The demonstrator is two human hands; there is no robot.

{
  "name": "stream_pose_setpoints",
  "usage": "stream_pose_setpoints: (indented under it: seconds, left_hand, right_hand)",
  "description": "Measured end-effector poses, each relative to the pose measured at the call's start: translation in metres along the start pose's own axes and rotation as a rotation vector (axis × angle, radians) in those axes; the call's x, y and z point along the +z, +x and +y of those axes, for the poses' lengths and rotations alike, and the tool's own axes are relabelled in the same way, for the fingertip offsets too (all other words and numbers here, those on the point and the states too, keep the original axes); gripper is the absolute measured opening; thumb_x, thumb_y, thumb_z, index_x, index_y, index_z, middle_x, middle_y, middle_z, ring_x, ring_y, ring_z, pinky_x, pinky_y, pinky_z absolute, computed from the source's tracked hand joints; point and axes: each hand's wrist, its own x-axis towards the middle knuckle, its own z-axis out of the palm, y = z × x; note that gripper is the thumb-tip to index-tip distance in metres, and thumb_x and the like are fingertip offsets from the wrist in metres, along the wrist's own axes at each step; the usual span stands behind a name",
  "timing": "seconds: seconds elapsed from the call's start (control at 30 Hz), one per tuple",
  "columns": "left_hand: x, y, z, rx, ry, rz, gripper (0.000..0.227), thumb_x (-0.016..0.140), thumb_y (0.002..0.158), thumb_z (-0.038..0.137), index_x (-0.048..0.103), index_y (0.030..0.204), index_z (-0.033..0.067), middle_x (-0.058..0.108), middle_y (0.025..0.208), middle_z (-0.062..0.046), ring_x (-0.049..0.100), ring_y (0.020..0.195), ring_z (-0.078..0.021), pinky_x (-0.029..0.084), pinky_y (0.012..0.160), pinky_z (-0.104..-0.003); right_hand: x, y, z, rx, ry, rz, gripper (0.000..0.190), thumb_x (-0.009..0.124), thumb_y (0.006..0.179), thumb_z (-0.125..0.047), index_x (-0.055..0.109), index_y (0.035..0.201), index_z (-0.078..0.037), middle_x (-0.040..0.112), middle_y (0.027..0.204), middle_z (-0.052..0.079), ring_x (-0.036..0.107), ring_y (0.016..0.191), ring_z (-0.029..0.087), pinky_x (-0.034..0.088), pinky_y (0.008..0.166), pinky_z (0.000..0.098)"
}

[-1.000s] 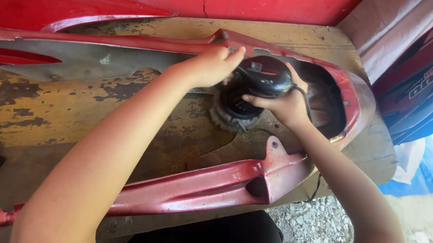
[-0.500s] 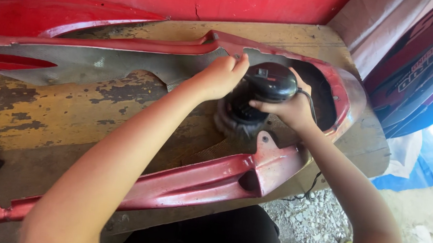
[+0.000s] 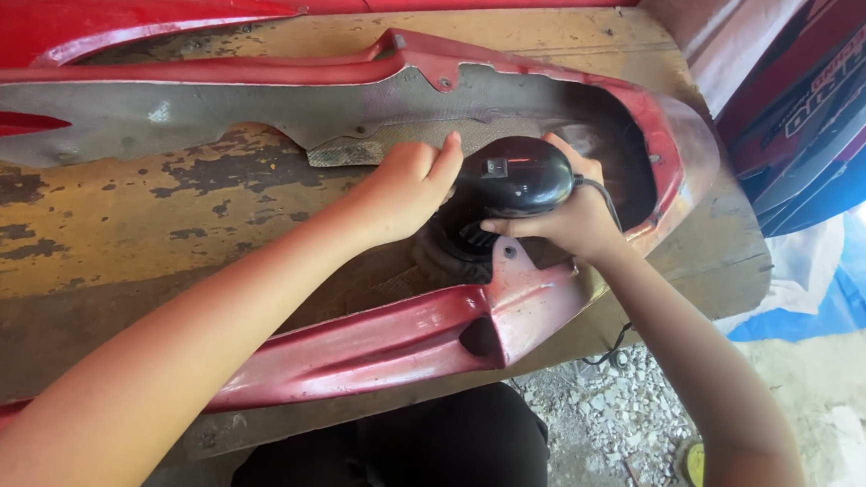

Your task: The person uses a handheld electric polisher with a brush attachment to smooth and polish the surface of a red car bumper. They move the tool across the curved edges and flat sections of the bumper, which is resting on a wooden workbench.

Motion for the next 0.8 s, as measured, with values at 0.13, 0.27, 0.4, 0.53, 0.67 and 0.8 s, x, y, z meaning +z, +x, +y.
stream_pose_setpoints:
  seconds: [0.13,0.27,0.4,0.53,0.67,0.8]
  left_hand:
    - [0.01,0.018,-0.004,-0.073,-0.026,0.014,0.073,0.029,0.108,0.043,0.056,0.057,-0.0021,0.06,0.053,-0.018,0.064,0.053,-0.036,0.051,0.065,-0.047]
    - [0.014,0.016,-0.01,-0.006,-0.04,0.122,0.072,0.03,0.108,0.043,0.061,0.06,-0.0004,0.064,0.056,-0.017,0.068,0.059,-0.0357,0.052,0.069,-0.045]
    - [0.001,-0.017,0.008,-0.094,-0.064,0.126,0.07,0.033,0.106,0.042,0.062,0.06,-0.0017,0.064,0.055,-0.019,0.069,0.058,-0.0367,0.053,0.069,-0.046]
    - [0.01,-0.025,0.018,-0.098,-0.056,0.154,0.067,0.035,0.106,0.04,0.065,0.061,0.0001,0.066,0.057,-0.018,0.07,0.06,-0.0363,0.054,0.071,-0.046]
    - [0.018,-0.016,0.027,-0.044,0.03,0.159,0.067,0.033,0.107,0.038,0.064,0.061,-0.0005,0.063,0.059,-0.022,0.067,0.063,-0.0419,0.051,0.07,-0.051]
    - [0.021,-0.003,0.024,0.038,0.104,0.243,0.07,0.034,0.109,0.036,0.06,0.057,-0.002,0.06,0.06,-0.026,0.064,0.066,-0.0458,0.049,0.07,-0.055]
  right_hand:
    - [-0.013,0.019,0.007,0.013,0.037,-0.044,0.07,0.099,0.058,-0.018,0.066,0.118,-0.003,0.075,0.108,0.003,0.068,0.1,0.01,0.055,0.095,0.0289]
    - [-0.009,0.03,0.026,0.008,0.115,-0.081,0.071,0.099,0.057,-0.017,0.064,0.117,-0.004,0.074,0.109,0.002,0.067,0.101,0.009,0.056,0.096,0.0287]
    - [0.002,0.033,0.018,-0.03,0.151,-0.146,0.069,0.101,0.058,-0.018,0.064,0.114,-0.004,0.073,0.106,0.002,0.067,0.099,0.009,0.057,0.093,0.0288]
    - [-0.007,0.029,0.025,-0.029,0.138,-0.23,0.067,0.102,0.055,-0.019,0.066,0.109,-0.004,0.073,0.103,0.002,0.067,0.097,0.009,0.057,0.091,0.0289]
    - [-0.019,0.03,0.043,-0.105,0.029,-0.203,0.074,0.101,0.049,-0.022,0.066,0.112,-0.004,0.07,0.104,0.003,0.066,0.097,0.011,0.055,0.092,0.0291]
    - [-0.018,0.035,0.049,-0.018,0.159,-0.165,0.076,0.099,0.049,-0.023,0.065,0.115,-0.005,0.072,0.109,0.001,0.067,0.102,0.011,0.055,0.097,0.0286]
